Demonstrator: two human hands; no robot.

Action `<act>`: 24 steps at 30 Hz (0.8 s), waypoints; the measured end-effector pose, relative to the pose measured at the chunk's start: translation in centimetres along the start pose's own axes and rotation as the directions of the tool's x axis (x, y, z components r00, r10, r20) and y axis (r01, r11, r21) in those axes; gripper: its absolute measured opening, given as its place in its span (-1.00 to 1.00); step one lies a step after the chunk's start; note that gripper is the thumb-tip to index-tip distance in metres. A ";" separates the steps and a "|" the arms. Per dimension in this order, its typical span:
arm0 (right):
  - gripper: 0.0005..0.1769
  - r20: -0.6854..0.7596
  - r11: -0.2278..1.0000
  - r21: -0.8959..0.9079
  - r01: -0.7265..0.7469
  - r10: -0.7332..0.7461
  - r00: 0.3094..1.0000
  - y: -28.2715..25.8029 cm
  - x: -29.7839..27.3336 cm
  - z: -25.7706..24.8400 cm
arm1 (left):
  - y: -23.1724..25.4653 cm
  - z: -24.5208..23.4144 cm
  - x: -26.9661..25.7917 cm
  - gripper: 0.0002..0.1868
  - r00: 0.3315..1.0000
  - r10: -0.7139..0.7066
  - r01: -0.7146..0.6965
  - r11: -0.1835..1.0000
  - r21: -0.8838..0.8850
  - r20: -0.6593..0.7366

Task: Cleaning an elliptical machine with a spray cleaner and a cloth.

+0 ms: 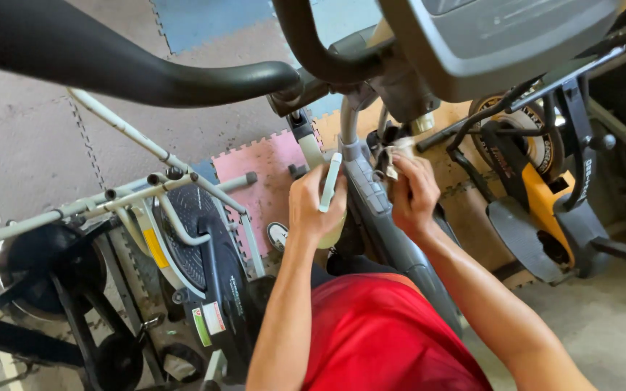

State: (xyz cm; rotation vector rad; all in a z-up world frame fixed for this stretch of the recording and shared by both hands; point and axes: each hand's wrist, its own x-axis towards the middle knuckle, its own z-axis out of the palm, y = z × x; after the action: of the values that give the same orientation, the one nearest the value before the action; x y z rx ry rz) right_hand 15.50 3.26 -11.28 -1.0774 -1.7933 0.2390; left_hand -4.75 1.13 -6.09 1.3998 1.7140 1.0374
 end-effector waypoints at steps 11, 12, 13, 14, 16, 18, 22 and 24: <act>-0.48 0.436 0.908 -0.332 0.257 -0.095 0.895 2.2 8.6 9.9 | -2.5 -2.9 -0.2 -0.75 0.981 0.158 -0.179 0.960 -0.214 -0.109; -0.48 0.439 0.907 -0.333 0.256 -0.091 0.894 4.2 8.3 11.6 | -2.5 -3.0 -0.1 -0.75 0.982 0.155 -0.175 0.961 -0.216 -0.106; -0.46 0.427 0.854 -0.434 0.287 -0.085 0.900 6.1 8.0 13.3 | -2.5 -3.2 0.0 -0.75 0.985 0.144 -0.163 0.961 -0.223 -0.099; -0.43 0.414 0.789 -0.529 0.313 -0.081 0.907 8.1 7.6 15.0 | -2.4 -3.4 0.1 -0.75 0.987 0.134 -0.152 0.961 -0.231 -0.092; -0.38 0.423 0.781 -0.546 0.301 -0.053 0.904 9.9 7.6 16.7 | -2.4 -3.7 0.1 -0.76 0.985 0.147 -0.164 0.957 -0.237 -0.087; -0.33 0.430 0.773 -0.565 0.289 -0.023 0.903 10.1 8.5 17.8 | -2.4 -3.9 0.1 -0.77 0.984 0.162 -0.177 0.953 -0.245 -0.079; -0.34 0.287 0.813 -0.534 0.231 -0.084 0.954 8.3 12.0 18.8 | -2.3 -4.2 0.1 -0.77 0.988 0.143 -0.153 0.958 -0.241 -0.058; -0.36 0.243 0.819 -0.513 0.256 -0.147 0.959 8.0 12.8 18.9 | -2.3 -4.3 -0.1 -0.77 0.986 0.152 -0.163 0.959 -0.231 -0.065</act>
State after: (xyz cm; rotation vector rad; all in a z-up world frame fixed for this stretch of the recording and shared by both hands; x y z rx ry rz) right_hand 2.97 23.14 -17.01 -1.2656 -2.2069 -0.3323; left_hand -9.54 0.14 -6.18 1.3829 1.4727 1.3247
